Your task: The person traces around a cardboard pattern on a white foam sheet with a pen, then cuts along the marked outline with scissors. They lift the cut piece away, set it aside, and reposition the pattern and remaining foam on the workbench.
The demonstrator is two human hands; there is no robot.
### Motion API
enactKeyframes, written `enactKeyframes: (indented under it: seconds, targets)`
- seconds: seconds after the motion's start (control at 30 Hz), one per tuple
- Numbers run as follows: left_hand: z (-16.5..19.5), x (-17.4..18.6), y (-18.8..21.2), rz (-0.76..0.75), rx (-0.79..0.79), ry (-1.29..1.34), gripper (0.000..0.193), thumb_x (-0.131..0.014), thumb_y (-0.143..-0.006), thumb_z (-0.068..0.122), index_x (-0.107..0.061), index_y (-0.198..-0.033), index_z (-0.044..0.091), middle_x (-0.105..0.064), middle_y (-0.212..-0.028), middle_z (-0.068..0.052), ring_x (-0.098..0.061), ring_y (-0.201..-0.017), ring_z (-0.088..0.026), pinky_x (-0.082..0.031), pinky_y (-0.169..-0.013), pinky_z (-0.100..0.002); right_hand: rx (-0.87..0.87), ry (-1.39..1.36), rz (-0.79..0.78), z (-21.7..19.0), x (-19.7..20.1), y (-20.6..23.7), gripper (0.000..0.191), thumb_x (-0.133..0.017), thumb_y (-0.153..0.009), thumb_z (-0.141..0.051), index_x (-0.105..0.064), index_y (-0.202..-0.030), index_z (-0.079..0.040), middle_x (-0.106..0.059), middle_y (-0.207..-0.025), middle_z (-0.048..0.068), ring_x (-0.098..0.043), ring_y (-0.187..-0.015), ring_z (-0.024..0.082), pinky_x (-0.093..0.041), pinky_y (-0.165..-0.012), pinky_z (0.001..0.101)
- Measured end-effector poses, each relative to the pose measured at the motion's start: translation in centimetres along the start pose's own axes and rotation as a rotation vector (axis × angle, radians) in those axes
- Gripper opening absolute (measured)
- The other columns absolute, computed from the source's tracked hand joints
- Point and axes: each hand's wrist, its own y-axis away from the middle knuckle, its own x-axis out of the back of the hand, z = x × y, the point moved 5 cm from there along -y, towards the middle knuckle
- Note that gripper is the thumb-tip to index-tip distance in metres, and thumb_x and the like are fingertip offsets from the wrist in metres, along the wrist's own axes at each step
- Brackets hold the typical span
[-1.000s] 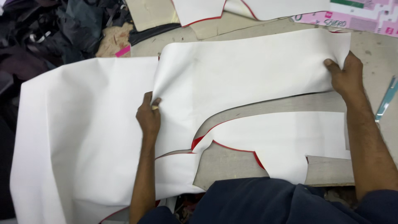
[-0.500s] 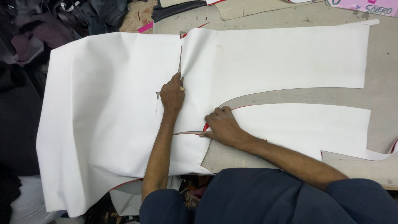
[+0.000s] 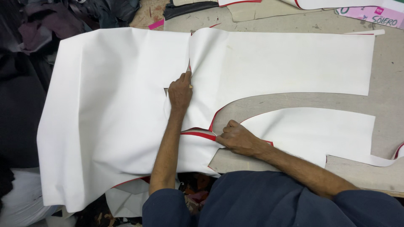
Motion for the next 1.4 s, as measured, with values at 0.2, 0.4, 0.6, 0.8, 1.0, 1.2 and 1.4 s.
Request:
enactKeyframes:
  seconds: [0.2,0.4,0.6,0.8,1.0,1.2,1.4]
  targets:
    - [0.4,0.5,0.2,-0.012,0.023,0.014,0.025,-0.070,-0.094,0.001,-0.063,-0.117,0.007,-0.073,-0.095,-0.009,-0.069,-0.068,-0.026,-0.052,-0.062,-0.040,-0.007,0.043,-0.055,-2.8,-0.7,4.0,0.014,-0.067,-0.097,-0.027,-0.070,-0.100,-0.014,-0.069,-0.074,0.003,-0.064,-0.076,0.017,-0.049,-0.091,0.0449]
    - [-0.5,3.7,-2.6,-0.336,0.368,0.354,0.024,-0.070,-0.097,0.019,-0.064,-0.115,0.005,-0.075,-0.099,-0.016,-0.070,-0.089,-0.039,-0.053,-0.075,-0.049,-0.292,0.101,0.107,1.1,4.5,2.6,0.056,-0.076,-0.084,-0.034,-0.060,-0.130,-0.006,-0.061,-0.129,0.018,-0.058,-0.119,0.034,-0.043,-0.106,0.0542]
    - [4.5,7.7,-6.1,-0.504,0.090,0.355,0.041,-0.076,-0.085,0.028,-0.065,-0.113,0.001,-0.074,-0.107,-0.023,-0.070,-0.098,-0.039,-0.055,-0.084,-0.049,-0.221,0.030,0.431,0.5,10.5,-2.5,0.092,-0.081,-0.078,-0.033,-0.038,-0.152,0.000,-0.036,-0.156,0.029,-0.041,-0.139,0.046,-0.032,-0.117,0.0563]
    - [6.9,11.3,0.1,-0.822,-0.044,0.615,0.058,-0.080,-0.082,0.031,-0.062,-0.129,0.002,-0.073,-0.121,-0.019,-0.072,-0.104,-0.033,-0.053,-0.097,-0.043,-0.186,0.167,0.032,4.8,11.1,-9.1,0.061,-0.076,-0.083,-0.022,-0.057,-0.139,-0.011,-0.068,-0.120,0.009,-0.063,-0.118,0.028,-0.030,-0.124,0.0552]
    - [0.4,10.5,8.7,-0.071,0.610,0.472,0.049,-0.051,-0.102,0.021,-0.053,-0.150,0.012,-0.058,-0.149,-0.010,-0.050,-0.141,-0.027,-0.036,-0.117,-0.049,0.092,0.359,-0.050,3.0,9.9,-7.8,0.009,-0.065,-0.093,-0.014,-0.069,-0.089,-0.008,-0.070,-0.090,0.006,-0.069,-0.085,0.021,-0.052,-0.079,0.0384]
    - [-1.9,6.2,10.7,-0.145,0.482,-0.004,0.053,-0.048,-0.107,0.034,-0.040,-0.156,0.015,-0.031,-0.167,-0.008,-0.024,-0.154,-0.029,-0.012,-0.123,-0.060,0.254,0.383,0.067,0.9,8.8,-4.2,0.009,-0.068,-0.090,-0.016,-0.069,-0.088,-0.007,-0.068,-0.085,0.005,-0.068,-0.084,0.019,-0.055,-0.079,0.0366]
    - [-1.5,6.4,10.1,-0.107,0.465,-0.067,0.052,-0.048,-0.105,0.031,-0.045,-0.155,0.015,-0.036,-0.165,-0.008,-0.030,-0.153,-0.030,-0.019,-0.122,-0.060,0.294,0.373,0.086,-1.3,10.1,-1.5,0.011,-0.069,-0.090,-0.016,-0.071,-0.089,-0.005,-0.067,-0.081,0.004,-0.068,-0.079,0.017,-0.056,-0.083,0.0388]
